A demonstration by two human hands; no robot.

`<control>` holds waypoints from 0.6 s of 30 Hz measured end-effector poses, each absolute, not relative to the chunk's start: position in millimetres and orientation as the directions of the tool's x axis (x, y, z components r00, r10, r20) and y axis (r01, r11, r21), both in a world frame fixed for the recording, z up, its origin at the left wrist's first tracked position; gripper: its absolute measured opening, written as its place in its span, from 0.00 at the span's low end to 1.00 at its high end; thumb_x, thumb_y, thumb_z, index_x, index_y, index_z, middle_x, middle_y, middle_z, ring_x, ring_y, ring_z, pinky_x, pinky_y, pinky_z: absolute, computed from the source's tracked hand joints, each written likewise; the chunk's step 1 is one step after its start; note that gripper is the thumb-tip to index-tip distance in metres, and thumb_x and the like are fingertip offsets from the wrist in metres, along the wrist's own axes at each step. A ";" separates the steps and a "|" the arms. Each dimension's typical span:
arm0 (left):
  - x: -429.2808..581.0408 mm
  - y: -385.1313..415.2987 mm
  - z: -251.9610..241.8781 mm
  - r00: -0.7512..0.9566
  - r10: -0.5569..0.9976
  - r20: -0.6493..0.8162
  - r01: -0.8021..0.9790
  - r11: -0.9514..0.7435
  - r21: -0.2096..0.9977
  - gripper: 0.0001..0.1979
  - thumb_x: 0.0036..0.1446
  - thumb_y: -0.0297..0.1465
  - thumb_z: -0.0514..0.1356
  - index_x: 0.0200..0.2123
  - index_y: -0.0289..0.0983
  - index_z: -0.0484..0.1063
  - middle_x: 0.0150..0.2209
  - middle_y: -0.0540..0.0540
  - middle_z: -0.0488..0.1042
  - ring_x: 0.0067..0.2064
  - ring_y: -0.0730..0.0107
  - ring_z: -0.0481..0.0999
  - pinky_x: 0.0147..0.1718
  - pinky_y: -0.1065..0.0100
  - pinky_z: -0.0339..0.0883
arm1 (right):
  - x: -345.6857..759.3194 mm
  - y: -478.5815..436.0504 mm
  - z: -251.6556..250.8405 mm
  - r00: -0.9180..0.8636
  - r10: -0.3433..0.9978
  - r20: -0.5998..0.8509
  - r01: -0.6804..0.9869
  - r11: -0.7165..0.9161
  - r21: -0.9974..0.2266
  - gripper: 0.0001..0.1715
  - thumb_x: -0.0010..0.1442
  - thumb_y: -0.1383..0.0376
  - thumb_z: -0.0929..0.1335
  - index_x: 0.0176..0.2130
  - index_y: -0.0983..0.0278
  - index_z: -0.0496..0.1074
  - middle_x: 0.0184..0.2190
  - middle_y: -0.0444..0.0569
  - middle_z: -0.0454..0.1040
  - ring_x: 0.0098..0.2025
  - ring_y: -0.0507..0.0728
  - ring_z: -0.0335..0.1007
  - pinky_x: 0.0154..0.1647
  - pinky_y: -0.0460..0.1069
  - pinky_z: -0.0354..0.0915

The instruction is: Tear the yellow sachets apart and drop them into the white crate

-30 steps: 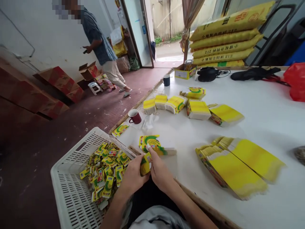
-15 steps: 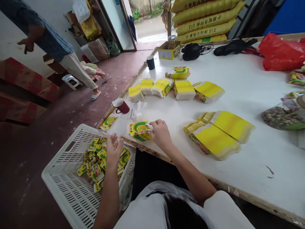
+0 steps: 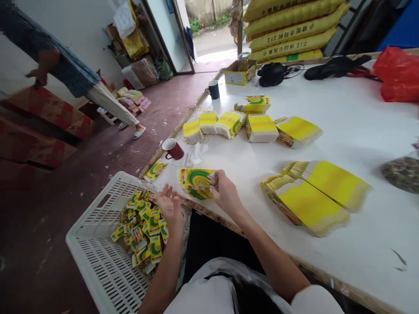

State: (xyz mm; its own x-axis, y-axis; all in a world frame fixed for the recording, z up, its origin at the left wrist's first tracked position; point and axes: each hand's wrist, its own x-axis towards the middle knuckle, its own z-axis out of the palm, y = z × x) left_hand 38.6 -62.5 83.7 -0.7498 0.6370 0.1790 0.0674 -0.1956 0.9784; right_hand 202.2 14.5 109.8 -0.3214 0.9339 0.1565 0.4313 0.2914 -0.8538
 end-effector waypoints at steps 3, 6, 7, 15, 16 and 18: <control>61.1 -70.5 110.0 -0.691 0.704 0.166 -0.207 -0.413 0.887 0.41 0.42 0.61 0.67 0.55 0.44 0.69 0.57 0.39 0.71 0.59 0.53 0.71 0.57 0.58 0.67 | 204.1 -4.9 122.3 -0.408 0.900 0.156 0.195 0.253 -0.948 0.15 0.57 0.69 0.66 0.43 0.58 0.59 0.31 0.40 0.67 0.27 0.53 0.65 0.30 0.48 0.63; 78.3 -70.6 136.0 -0.585 0.808 0.070 -0.435 -0.385 0.814 0.36 0.46 0.64 0.62 0.44 0.39 0.75 0.44 0.40 0.76 0.47 0.53 0.77 0.48 0.56 0.72 | 197.9 -29.4 131.6 -0.582 0.789 0.195 -0.001 0.239 -0.971 0.13 0.58 0.69 0.66 0.42 0.57 0.59 0.31 0.41 0.66 0.29 0.53 0.64 0.30 0.47 0.64; 81.2 -69.4 143.4 -0.584 0.810 0.058 -0.473 -0.398 0.786 0.34 0.48 0.63 0.61 0.40 0.38 0.76 0.39 0.42 0.76 0.42 0.57 0.77 0.45 0.57 0.73 | 195.0 -37.1 133.0 -0.601 0.771 0.212 -0.062 0.219 -0.974 0.13 0.59 0.69 0.65 0.43 0.57 0.59 0.31 0.41 0.66 0.30 0.53 0.64 0.30 0.47 0.65; 80.7 -66.6 149.1 -0.696 0.718 0.021 -0.438 -0.447 0.781 0.37 0.40 0.67 0.63 0.36 0.40 0.74 0.32 0.48 0.74 0.36 0.62 0.76 0.39 0.62 0.73 | 192.2 -47.1 130.4 -0.576 0.773 0.265 -0.045 0.294 -0.955 0.16 0.59 0.67 0.68 0.48 0.60 0.67 0.33 0.44 0.71 0.31 0.53 0.65 0.32 0.47 0.66; 80.5 -69.4 144.1 -0.685 0.728 0.022 -0.414 -0.414 0.811 0.36 0.40 0.65 0.65 0.39 0.41 0.75 0.35 0.46 0.77 0.40 0.59 0.78 0.43 0.61 0.73 | 194.9 -43.7 131.4 -0.550 0.790 0.272 -0.036 0.303 -0.952 0.13 0.60 0.67 0.67 0.47 0.60 0.68 0.33 0.44 0.72 0.31 0.53 0.66 0.32 0.47 0.66; 79.7 -75.3 133.8 -0.686 0.726 0.034 -0.334 -0.356 0.872 0.31 0.43 0.55 0.71 0.44 0.42 0.76 0.41 0.46 0.79 0.46 0.59 0.78 0.49 0.61 0.72 | 201.0 -37.0 134.2 -0.488 0.819 0.301 -0.018 0.335 -0.942 0.10 0.62 0.66 0.65 0.45 0.60 0.70 0.35 0.46 0.75 0.33 0.55 0.71 0.35 0.48 0.69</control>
